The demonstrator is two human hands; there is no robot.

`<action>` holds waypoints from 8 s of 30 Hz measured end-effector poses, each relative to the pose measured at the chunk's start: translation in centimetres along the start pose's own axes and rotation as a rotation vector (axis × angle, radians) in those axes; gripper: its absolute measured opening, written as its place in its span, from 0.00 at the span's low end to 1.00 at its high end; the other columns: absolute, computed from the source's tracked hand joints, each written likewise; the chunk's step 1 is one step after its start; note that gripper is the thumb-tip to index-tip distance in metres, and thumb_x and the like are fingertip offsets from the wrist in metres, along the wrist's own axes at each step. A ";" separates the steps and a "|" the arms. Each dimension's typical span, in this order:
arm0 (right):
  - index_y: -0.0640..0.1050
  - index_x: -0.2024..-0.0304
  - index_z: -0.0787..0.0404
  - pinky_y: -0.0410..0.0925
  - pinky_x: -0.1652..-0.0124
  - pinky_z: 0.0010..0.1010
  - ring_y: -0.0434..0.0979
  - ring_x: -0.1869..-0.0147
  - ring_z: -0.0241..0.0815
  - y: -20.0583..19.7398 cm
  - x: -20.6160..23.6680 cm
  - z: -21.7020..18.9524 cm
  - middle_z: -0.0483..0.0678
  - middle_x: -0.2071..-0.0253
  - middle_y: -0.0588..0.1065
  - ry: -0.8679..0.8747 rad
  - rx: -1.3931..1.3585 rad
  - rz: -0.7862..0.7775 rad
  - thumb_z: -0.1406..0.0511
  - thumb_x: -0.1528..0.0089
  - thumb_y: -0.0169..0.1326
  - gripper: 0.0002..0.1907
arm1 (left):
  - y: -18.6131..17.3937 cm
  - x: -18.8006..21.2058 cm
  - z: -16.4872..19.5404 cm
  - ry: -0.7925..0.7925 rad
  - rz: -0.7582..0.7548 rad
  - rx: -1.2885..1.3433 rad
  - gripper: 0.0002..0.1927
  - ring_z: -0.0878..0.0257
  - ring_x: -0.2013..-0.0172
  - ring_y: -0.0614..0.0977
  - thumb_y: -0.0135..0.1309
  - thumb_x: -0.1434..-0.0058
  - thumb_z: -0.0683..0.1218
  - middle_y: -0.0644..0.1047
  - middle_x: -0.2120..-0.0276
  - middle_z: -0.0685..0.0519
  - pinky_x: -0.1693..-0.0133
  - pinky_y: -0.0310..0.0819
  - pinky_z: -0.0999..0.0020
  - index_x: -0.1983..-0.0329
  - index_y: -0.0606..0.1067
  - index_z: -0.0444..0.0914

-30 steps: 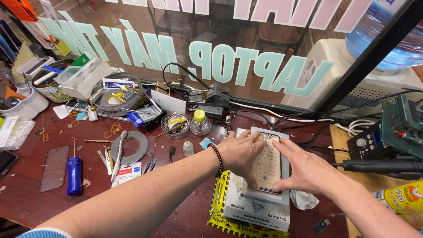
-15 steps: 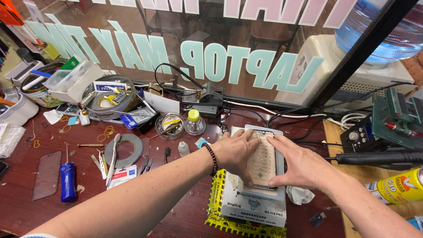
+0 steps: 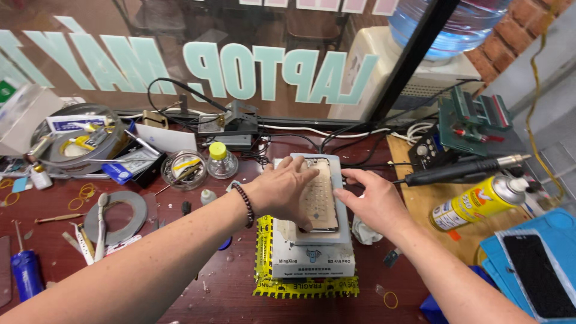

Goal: The person cleans a phone display with a cloth, lifts the separated screen off the phone frame, and sets it on a blue mat. They then clean the frame, peel adhesive residue by hand, and use a hot air gun and a wire saw to cut the old adhesive around the frame on a mold.

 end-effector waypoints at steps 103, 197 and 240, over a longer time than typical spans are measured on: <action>0.62 0.28 0.52 0.68 0.43 0.45 0.74 0.39 0.58 3.5 -3.5 -2.4 0.46 0.28 0.62 -0.422 0.238 -0.048 0.61 0.35 0.45 0.31 | 1.9 2.6 -1.2 -0.156 0.216 0.163 0.62 0.37 0.32 0.60 0.73 0.61 0.66 0.59 0.33 0.32 0.36 0.58 0.47 0.31 0.58 0.32; 0.80 0.49 0.63 0.71 0.65 0.26 0.80 0.63 0.32 6.6 6.5 6.3 0.44 0.64 0.83 0.371 -0.759 0.009 0.64 0.41 0.62 0.18 | 10.0 3.7 -3.5 -0.667 0.109 1.460 0.07 0.60 0.70 0.81 0.60 0.39 0.42 0.80 0.67 0.49 0.65 0.79 0.63 0.62 0.74 0.35; 0.82 0.52 0.57 0.67 0.41 0.44 0.73 0.38 0.57 10.1 5.5 -14.6 0.54 0.42 0.75 -0.275 0.134 0.535 0.63 0.43 0.62 0.16 | 9.3 20.9 -19.8 -0.623 0.056 1.522 0.07 0.63 0.74 0.80 0.58 0.38 0.46 0.79 0.70 0.52 0.72 0.77 0.66 0.61 0.77 0.37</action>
Point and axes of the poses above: each hand's wrist, its own x-axis away from the middle knuckle, its own y-axis out of the palm, z = x × y, the point moved 7 cm from there along -x, towards the middle knuckle
